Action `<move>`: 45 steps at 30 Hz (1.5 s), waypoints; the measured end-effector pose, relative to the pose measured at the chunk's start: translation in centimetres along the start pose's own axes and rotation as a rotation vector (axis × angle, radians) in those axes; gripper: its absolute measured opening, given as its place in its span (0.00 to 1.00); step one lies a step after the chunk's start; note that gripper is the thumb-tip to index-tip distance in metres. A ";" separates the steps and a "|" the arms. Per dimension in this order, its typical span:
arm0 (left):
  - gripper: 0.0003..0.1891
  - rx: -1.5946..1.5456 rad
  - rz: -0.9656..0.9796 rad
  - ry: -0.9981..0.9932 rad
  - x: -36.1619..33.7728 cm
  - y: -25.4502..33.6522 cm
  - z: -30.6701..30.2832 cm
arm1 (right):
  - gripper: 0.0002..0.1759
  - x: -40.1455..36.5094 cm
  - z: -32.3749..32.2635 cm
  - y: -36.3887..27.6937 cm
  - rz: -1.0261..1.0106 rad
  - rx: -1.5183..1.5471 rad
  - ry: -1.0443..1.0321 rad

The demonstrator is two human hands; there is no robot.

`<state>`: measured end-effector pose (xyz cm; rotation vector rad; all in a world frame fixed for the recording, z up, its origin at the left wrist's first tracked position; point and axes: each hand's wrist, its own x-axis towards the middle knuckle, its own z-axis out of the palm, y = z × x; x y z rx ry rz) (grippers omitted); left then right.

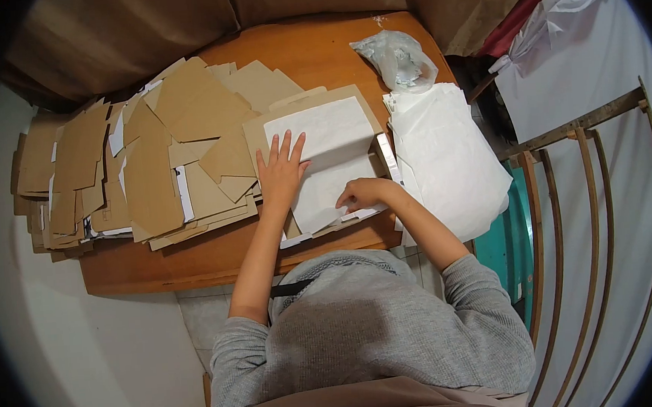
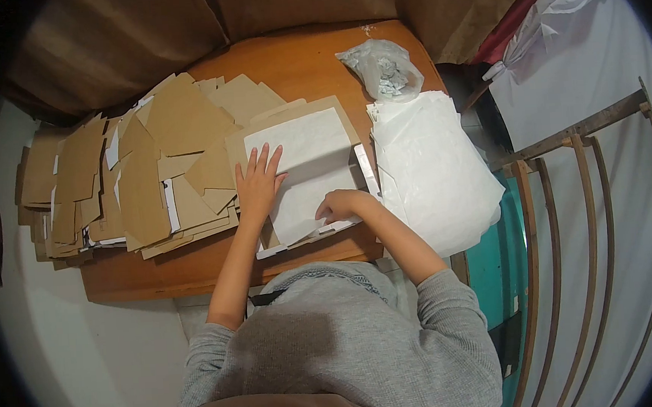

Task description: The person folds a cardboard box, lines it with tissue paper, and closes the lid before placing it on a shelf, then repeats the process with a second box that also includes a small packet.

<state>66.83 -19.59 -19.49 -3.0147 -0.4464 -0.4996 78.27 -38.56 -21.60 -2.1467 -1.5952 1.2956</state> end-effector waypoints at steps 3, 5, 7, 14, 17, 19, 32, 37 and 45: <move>0.34 0.002 0.010 0.004 0.0 -0.1 0.1 | 0.17 0.8 -0.8 -0.1 -0.035 0.047 -0.069; 0.33 -0.016 0.014 0.011 0.0 -0.1 0.1 | 0.17 1.3 -1.1 -0.6 -0.025 0.071 -0.091; 0.33 -0.025 0.010 0.014 0.0 -0.1 0.1 | 0.16 2.4 -0.3 -0.8 -0.018 -0.053 -0.255; 0.32 -0.051 0.005 -0.004 0.0 0.0 -0.3 | 0.18 3.8 0.4 -2.1 -0.005 0.022 -0.311; 0.32 -0.049 0.011 0.001 0.0 -0.1 0.1 | 0.19 4.1 0.3 -2.3 0.140 -0.083 -0.362; 0.33 -0.060 0.003 -0.019 0.0 -0.1 -0.3 | 0.19 3.6 -0.3 -3.1 0.213 -0.146 -0.384; 0.42 -0.075 -0.010 -0.139 0.0 0.0 -1.0 | 0.16 4.0 1.3 -3.5 -0.169 -0.075 -0.072; 0.38 -0.249 -0.052 -0.057 0.2 -0.2 -2.3 | 0.10 0.1 -3.2 -4.2 0.065 0.117 0.576; 0.26 -0.944 -0.446 0.135 1.2 -3.2 -1.5 | 0.31 -1.2 -6.1 -1.8 0.324 -0.069 1.284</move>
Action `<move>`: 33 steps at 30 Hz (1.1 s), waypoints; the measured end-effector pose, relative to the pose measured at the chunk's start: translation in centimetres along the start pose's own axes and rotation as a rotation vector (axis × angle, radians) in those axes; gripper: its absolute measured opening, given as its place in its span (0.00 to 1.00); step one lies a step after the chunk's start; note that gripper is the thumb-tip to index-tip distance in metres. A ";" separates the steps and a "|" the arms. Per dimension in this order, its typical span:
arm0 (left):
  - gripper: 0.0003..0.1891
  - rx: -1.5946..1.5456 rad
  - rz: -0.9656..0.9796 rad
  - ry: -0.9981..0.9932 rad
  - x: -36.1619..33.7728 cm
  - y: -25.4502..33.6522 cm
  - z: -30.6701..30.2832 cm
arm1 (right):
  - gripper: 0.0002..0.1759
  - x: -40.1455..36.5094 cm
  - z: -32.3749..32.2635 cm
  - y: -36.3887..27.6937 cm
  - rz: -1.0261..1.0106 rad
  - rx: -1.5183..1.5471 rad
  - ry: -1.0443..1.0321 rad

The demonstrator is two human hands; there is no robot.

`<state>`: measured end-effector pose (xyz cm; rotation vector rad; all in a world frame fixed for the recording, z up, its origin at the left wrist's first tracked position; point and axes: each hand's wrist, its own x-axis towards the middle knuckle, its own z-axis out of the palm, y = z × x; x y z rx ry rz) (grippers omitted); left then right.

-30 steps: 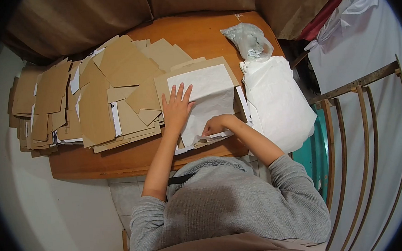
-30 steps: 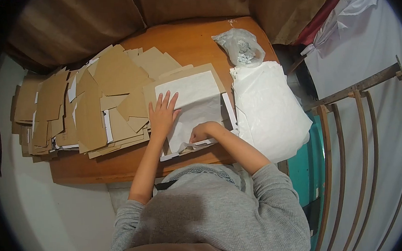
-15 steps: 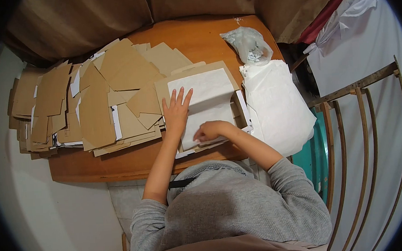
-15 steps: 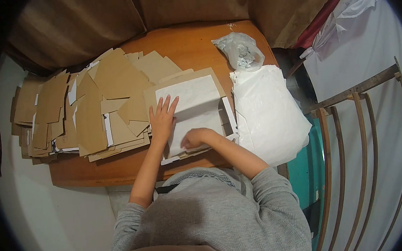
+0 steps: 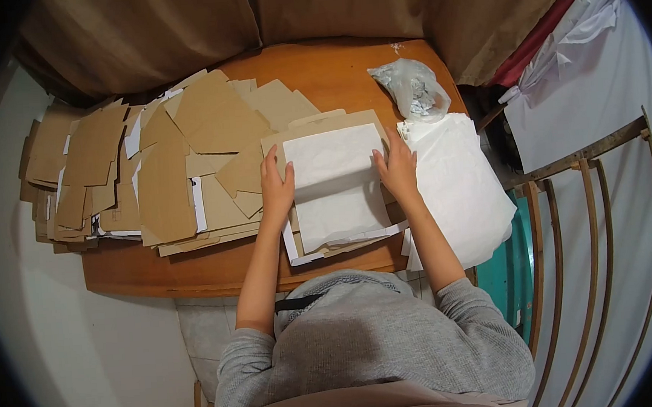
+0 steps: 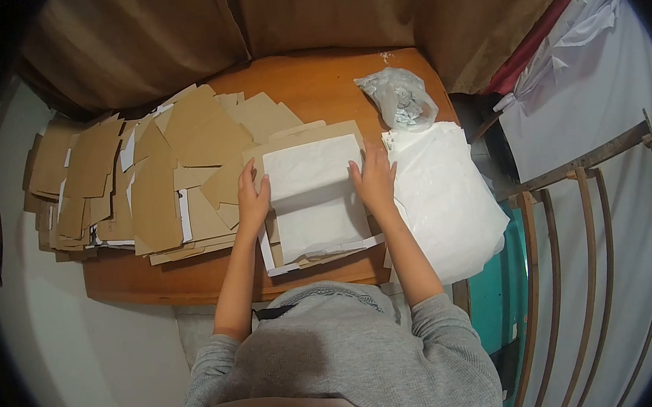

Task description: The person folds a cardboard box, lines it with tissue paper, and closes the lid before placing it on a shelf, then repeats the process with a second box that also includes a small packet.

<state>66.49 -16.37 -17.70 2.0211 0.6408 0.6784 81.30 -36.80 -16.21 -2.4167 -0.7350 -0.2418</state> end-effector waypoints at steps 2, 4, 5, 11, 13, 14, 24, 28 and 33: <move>0.25 -0.066 -0.052 0.029 0.2 -0.6 -0.3 | 0.33 0.2 0.9 0.4 0.100 -0.015 -0.111; 0.26 -0.108 -0.090 0.016 0.1 -1.3 -0.3 | 0.33 -0.1 1.5 0.3 0.090 0.003 -0.116; 0.26 -0.151 -0.129 -0.002 -0.1 -1.7 -0.4 | 0.33 -0.1 1.9 0.3 0.087 0.005 -0.118; 0.28 -0.199 -0.191 -0.004 -0.6 -1.6 -0.3 | 0.32 0.3 2.4 -0.3 0.031 0.076 -0.123; 0.28 -0.166 -0.152 -0.021 -0.4 -2.1 -0.3 | 0.32 0.6 2.7 -0.4 0.015 0.203 -0.122; 0.28 -0.132 -0.119 -0.043 -0.5 -2.3 -0.2 | 0.32 0.8 2.8 -0.4 0.015 0.202 -0.123; 0.32 -0.327 -0.309 0.137 -0.2 -0.2 0.7 | 0.38 3.7 1.9 1.5 0.128 0.491 -0.025; 0.32 -0.372 -0.264 0.196 0.1 -0.8 1.7 | 0.37 3.5 1.4 3.4 0.165 0.538 -0.125; 0.32 -0.229 -0.229 0.237 -0.5 -1.0 2.4 | 0.36 2.8 1.1 3.8 0.216 0.519 -0.174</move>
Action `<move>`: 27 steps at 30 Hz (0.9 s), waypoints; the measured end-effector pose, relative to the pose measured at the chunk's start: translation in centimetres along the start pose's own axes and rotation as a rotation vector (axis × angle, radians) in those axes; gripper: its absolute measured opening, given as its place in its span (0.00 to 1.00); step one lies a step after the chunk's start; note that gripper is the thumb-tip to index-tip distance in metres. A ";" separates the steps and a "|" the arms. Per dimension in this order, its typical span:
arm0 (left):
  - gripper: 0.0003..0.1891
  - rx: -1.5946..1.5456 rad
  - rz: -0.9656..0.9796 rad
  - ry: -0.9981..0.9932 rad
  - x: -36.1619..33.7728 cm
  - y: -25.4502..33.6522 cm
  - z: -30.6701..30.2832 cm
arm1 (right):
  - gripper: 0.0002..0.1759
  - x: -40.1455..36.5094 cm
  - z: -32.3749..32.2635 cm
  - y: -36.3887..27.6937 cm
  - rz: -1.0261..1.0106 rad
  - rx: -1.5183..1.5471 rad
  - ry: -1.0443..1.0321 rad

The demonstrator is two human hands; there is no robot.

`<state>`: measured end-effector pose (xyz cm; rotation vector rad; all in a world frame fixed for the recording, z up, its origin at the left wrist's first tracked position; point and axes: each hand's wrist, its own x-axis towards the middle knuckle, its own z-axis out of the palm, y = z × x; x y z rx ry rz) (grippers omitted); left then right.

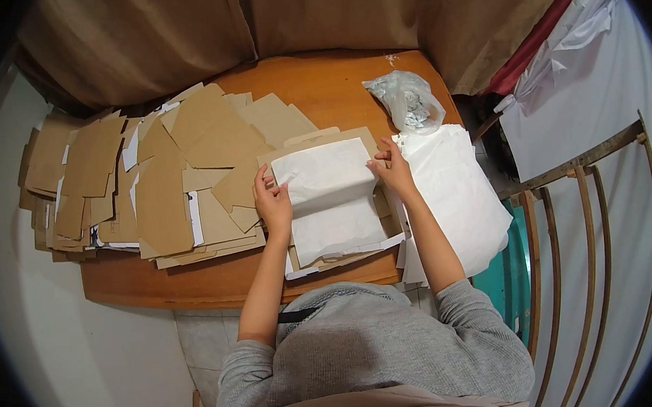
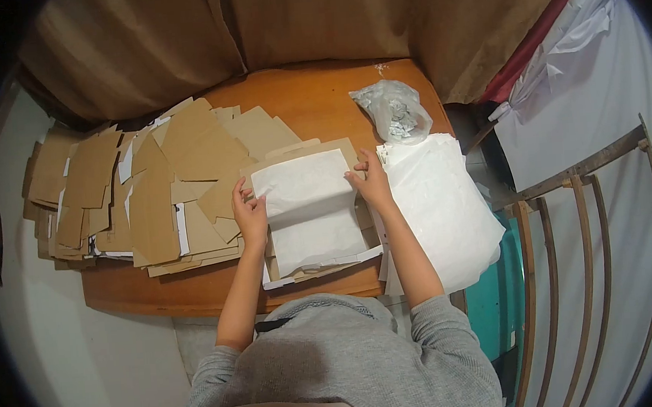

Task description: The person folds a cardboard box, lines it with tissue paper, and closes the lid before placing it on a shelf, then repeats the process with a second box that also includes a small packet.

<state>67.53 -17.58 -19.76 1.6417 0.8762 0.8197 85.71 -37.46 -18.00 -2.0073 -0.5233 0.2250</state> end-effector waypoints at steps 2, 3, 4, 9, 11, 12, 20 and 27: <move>0.31 0.006 0.023 0.012 -0.3 0.1 0.1 | 0.36 0.0 -0.2 -0.8 0.058 -0.013 -0.039; 0.31 0.004 0.029 0.013 -0.4 0.4 0.0 | 0.35 0.0 -0.2 -0.8 0.062 -0.016 -0.050; 0.31 0.052 0.059 0.011 -0.4 0.8 -0.1 | 0.35 0.0 -0.1 -0.9 0.063 -0.020 -0.061; 0.29 0.163 0.088 -0.019 -0.6 2.5 -0.4 | 0.34 -0.9 0.6 -1.5 -0.515 -0.525 0.044; 0.28 0.269 0.173 -0.073 -0.7 2.2 -0.4 | 0.33 -1.6 1.0 -1.8 -0.662 -0.675 -0.143; 0.28 0.269 0.173 -0.074 -0.7 2.3 -0.3 | 0.34 -2.0 1.4 -2.0 -0.624 -0.717 -0.200; 0.30 0.812 0.611 -0.141 -0.7 3.2 -0.6 | 0.41 -3.0 2.4 -2.5 -0.606 -0.814 -0.155; 0.37 1.018 0.736 -0.465 -1.1 1.2 1.0 | 0.47 -3.0 2.8 -2.2 -0.625 -0.830 -0.156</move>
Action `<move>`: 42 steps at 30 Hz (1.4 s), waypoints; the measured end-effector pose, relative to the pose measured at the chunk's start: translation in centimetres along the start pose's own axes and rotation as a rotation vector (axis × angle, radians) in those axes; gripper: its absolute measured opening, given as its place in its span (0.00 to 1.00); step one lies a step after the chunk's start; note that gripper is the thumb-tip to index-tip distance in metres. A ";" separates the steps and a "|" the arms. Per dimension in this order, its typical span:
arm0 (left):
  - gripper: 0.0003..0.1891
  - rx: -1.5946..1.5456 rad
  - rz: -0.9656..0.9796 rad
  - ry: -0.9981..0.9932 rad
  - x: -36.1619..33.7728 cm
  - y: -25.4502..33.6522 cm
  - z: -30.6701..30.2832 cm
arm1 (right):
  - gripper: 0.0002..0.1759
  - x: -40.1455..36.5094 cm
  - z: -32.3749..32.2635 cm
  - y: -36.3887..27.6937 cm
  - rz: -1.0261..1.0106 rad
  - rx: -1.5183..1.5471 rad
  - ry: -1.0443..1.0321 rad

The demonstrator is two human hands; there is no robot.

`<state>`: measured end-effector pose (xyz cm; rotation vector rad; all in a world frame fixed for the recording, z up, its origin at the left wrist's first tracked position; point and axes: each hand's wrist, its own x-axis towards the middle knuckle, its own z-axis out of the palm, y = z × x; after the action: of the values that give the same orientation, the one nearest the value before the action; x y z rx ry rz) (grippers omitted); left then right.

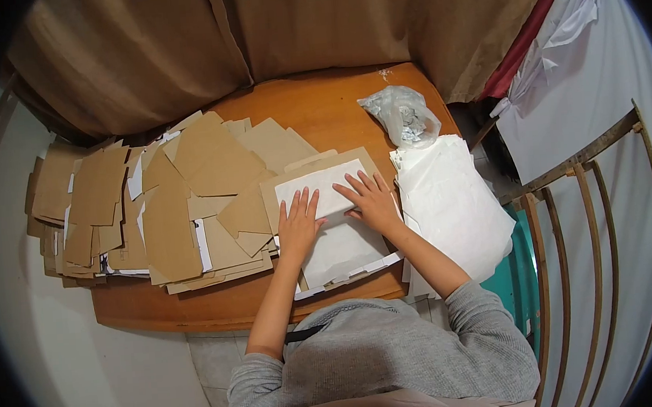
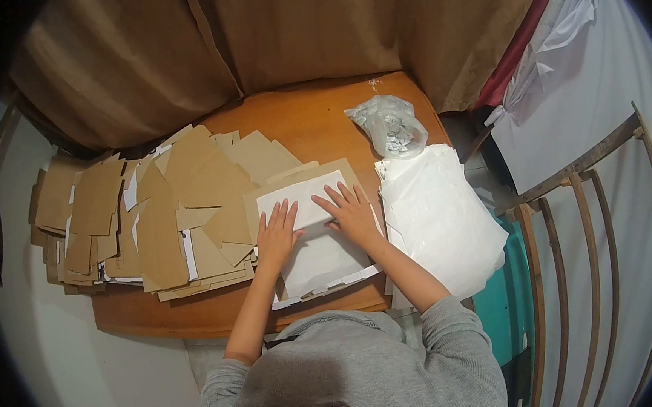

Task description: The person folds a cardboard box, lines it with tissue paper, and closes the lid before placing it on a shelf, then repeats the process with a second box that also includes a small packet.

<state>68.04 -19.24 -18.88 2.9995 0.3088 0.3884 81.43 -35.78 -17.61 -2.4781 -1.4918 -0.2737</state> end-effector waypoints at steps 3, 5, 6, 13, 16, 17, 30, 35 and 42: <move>0.36 0.024 -0.005 -0.002 0.0 0.0 0.1 | 0.44 -0.1 0.5 0.1 0.009 0.043 -0.007; 0.34 0.050 -0.002 -0.022 -0.1 -0.1 0.3 | 0.42 -0.1 1.0 0.2 0.010 0.053 -0.007; 0.34 0.047 0.003 -0.021 -0.1 -0.2 0.3 | 0.40 0.0 1.0 0.2 0.009 0.064 -0.006; 0.31 0.001 -0.003 -0.094 -0.1 -0.3 0.4 | 0.33 -0.3 1.4 0.0 0.043 0.117 0.009; 0.35 0.019 -0.013 -0.126 -0.1 -1.0 0.7 | 0.39 -0.2 0.9 0.1 0.047 0.115 -0.021; 0.38 0.021 -0.030 -0.143 0.2 -0.7 1.1 | 0.44 -0.2 0.4 0.2 0.016 0.052 -0.077; 0.15 -0.391 0.230 -0.015 10.4 10.3 -1.5 | 0.22 -4.6 -3.0 9.9 0.424 0.424 0.257; 0.07 -0.373 0.267 0.019 13.2 13.3 0.7 | 0.11 -3.1 -0.4 14.9 0.511 0.279 0.310; 0.05 -0.259 0.220 0.000 17.5 15.1 4.1 | 0.11 1.7 4.5 19.7 0.455 0.362 0.391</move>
<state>88.47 -30.55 -16.69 2.7836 -0.0697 0.4114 99.80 -41.91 -23.50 -2.2236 -0.7256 -0.3404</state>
